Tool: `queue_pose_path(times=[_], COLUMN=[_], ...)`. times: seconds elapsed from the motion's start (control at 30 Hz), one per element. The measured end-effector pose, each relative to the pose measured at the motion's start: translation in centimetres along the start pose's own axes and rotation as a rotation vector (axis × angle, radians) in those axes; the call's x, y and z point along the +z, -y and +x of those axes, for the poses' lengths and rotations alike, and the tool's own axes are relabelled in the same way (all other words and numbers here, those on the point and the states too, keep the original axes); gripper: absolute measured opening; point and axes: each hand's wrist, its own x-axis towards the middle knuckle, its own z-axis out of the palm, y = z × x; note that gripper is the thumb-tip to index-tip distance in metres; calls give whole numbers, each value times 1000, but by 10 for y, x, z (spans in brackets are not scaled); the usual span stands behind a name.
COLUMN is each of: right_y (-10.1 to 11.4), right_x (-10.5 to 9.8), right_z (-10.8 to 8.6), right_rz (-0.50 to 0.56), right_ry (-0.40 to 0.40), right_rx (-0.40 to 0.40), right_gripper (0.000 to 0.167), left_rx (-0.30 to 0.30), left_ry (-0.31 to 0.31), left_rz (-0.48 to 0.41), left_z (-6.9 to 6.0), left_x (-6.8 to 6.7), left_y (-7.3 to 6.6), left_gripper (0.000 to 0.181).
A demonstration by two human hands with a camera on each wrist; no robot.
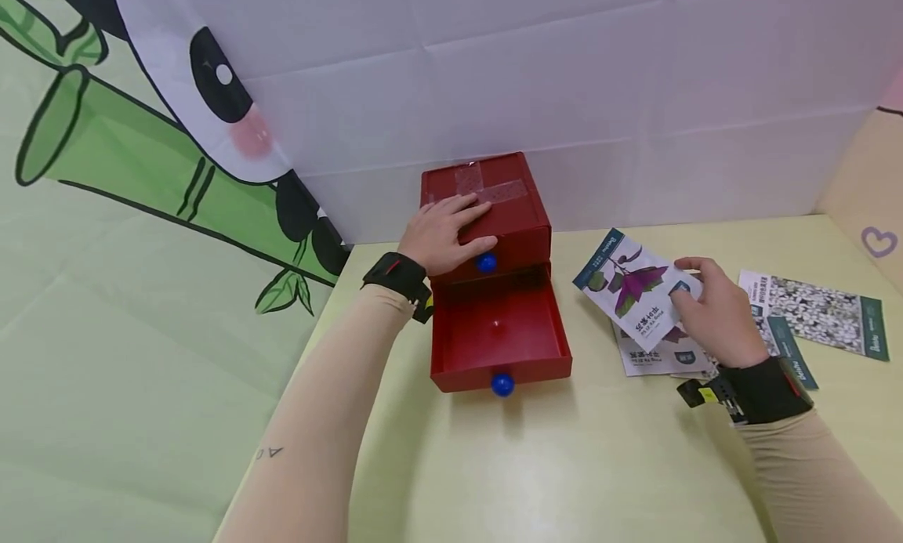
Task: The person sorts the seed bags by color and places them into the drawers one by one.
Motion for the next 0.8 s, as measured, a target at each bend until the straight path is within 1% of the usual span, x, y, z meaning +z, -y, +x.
queue_pose_path(times=[0.1, 0.2, 0.27, 0.37, 0.43, 0.53, 0.67, 0.8], right_y=[3, 6, 9, 11, 12, 13, 15, 18], right_x=[-1, -2, -4, -7, -9, -11, -15, -22], right_z=[-1, -1, -1, -1, 0, 0, 0, -1], right_rz=[31, 58, 90, 171, 228, 283, 340, 535], right_ry=[-59, -132, -174, -213, -219, -213, -177, -108], right_rx=[6, 8, 6, 20, 35, 61, 86, 114], right_gripper=[50, 48, 44, 39, 38, 41, 47, 51], left_rx=[0, -2, -2, -1, -3, -7, -17, -25], left_ry=[-1, 5, 4, -4, -7, -8, -6, 1], left_rz=[1, -2, -5, -10, -8, -3, -4, 4], left_z=[1, 0, -1, -1, -1, 0, 1, 2], left_x=[1, 0, -1, -2, -3, -3, -2, -2], left_y=[0, 0, 0, 0, -1, -1, -2, -3], left_gripper=[72, 72, 72, 71, 71, 71, 71, 71])
